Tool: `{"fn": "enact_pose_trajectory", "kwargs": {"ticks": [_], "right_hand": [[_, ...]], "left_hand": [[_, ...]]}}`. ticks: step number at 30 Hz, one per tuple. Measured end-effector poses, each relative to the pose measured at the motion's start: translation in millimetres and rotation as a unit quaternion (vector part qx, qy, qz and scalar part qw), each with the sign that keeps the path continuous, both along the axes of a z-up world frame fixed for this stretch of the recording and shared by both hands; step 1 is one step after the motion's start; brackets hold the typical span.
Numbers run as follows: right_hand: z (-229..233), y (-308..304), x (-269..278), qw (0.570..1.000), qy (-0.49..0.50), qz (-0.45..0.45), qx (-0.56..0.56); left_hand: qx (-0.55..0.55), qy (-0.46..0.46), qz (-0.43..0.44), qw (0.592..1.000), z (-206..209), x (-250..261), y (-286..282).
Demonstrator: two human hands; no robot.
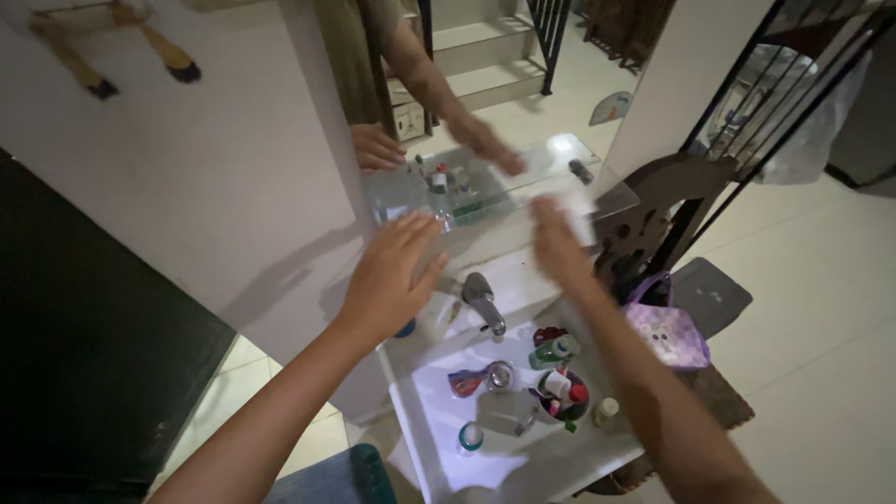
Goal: The person organizes toiletries on a bathroom sink ledge, retrieves a cloth from a nearby shelf, and wipes the mirror surface.
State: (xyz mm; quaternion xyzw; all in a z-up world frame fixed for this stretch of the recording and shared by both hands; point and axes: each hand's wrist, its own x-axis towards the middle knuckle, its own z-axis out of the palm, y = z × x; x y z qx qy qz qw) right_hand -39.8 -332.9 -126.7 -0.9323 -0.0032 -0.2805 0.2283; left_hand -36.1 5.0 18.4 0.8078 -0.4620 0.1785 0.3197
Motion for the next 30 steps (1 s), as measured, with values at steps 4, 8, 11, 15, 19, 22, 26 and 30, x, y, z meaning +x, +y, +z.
{"fn": "enact_pose_trajectory", "kwargs": {"ticks": [4,8,11,15,19,22,26,30], "right_hand": [[33,134,-18,0.992,-0.089,0.078,-0.031],[61,202,-49,0.966,0.026,0.222,0.133],[68,197,-51,0.948,0.052,0.273,0.158],[71,145,-45,0.834,0.261,0.011,0.486],[64,50,-34,0.618,-0.037,0.080,0.781],[64,-9,-7,0.637,-0.262,0.122,0.715],[95,-21,41,0.701,-0.318,-0.056,0.635],[108,19,72,0.840,-0.307,-0.049,0.445]], "left_hand": [[-0.025,0.002,0.019,1.000,0,3,9],[-0.050,0.007,0.031,0.998,2,3,18],[-0.037,-0.003,0.013,0.999,7,7,24],[-0.030,0.003,0.013,0.999,14,8,28],[-0.033,0.010,0.008,0.999,15,9,28],[-0.040,0.021,-0.002,0.999,13,9,25],[-0.040,0.017,-0.022,0.999,12,7,18],[-0.033,0.012,-0.029,0.999,13,6,14]]}}
